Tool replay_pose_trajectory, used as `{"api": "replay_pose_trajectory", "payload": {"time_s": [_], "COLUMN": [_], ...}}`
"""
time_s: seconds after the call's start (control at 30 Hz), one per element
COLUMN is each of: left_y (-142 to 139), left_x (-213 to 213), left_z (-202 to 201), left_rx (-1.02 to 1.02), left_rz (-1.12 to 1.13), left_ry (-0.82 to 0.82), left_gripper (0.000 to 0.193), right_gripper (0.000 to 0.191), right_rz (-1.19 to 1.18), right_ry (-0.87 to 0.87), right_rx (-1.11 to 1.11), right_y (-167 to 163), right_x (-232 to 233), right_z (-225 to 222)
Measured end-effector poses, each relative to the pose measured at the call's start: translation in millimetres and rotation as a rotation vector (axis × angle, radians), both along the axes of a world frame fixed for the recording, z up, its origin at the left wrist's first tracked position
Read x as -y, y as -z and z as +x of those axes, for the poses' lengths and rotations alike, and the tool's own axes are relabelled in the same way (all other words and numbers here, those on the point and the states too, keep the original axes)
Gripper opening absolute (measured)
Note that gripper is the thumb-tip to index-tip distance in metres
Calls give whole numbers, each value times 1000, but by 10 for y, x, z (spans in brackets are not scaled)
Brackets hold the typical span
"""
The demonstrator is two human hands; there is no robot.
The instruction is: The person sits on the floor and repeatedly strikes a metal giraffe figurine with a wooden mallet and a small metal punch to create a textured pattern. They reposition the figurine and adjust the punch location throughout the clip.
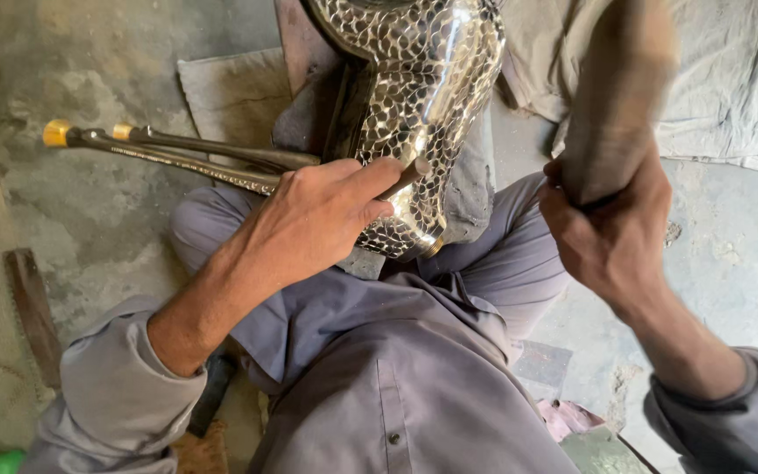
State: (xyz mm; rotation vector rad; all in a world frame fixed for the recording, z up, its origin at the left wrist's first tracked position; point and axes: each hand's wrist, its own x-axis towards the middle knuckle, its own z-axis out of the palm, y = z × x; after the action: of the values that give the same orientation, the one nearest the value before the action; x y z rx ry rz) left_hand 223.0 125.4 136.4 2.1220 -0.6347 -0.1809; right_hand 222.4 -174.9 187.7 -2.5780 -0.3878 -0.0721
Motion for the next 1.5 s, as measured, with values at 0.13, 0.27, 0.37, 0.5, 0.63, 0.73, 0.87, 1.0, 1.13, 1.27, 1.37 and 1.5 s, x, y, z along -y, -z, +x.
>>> {"api": "replay_pose_trajectory", "payload": {"time_s": [0.13, 0.27, 0.37, 0.5, 0.63, 0.73, 0.87, 1.0, 1.13, 1.27, 1.37, 1.5], "left_y": [-1, -8, -4, 25, 44, 43, 47, 68, 132, 251, 278, 197], "left_x": [-13, -32, -37, -30, -35, -43, -10, -43, -239, -375, -416, -375], "left_z": [28, 55, 49, 81, 95, 92, 46, -142, -498, -771, -863, -835], "left_rx": [-43, 58, 30, 24, 23, 0, 40, 152, -75, -273, -279, -275], "left_rz": [9, -51, -35, -58, -78, -137, -115, -242, -626, -779, -684, -541], "left_ry": [-2, 16, 7, 21, 11, -66, -96, -275, -568, -795, -860, -901], "left_gripper": [34, 34, 32, 33, 36, 34, 33, 26, 22, 36, 39, 39], "right_gripper": [25, 30, 25, 26, 27, 32, 31, 26, 39, 44, 47, 47], "right_rz": [192, -221, 12, -82, -549, 441, 218, -470, -22, 17, 29, 104], "right_ry": [39, -63, 6, -88, -218, 16, 61, 26, 382, 650, 788, 806], "right_rx": [-54, 101, 8, 37, 214, -205, -77, 99, -203, -405, -483, -514], "right_y": [-48, -55, -54, -89, -229, -407, -297, -108, 236, 631, 798, 821], "right_x": [-35, -76, -31, -3, -136, -218, -245, 104, 456, 624, 675, 696], "right_z": [73, 145, 162, 172, 250, 273, 210, 43, -296, -631, -827, -870]}}
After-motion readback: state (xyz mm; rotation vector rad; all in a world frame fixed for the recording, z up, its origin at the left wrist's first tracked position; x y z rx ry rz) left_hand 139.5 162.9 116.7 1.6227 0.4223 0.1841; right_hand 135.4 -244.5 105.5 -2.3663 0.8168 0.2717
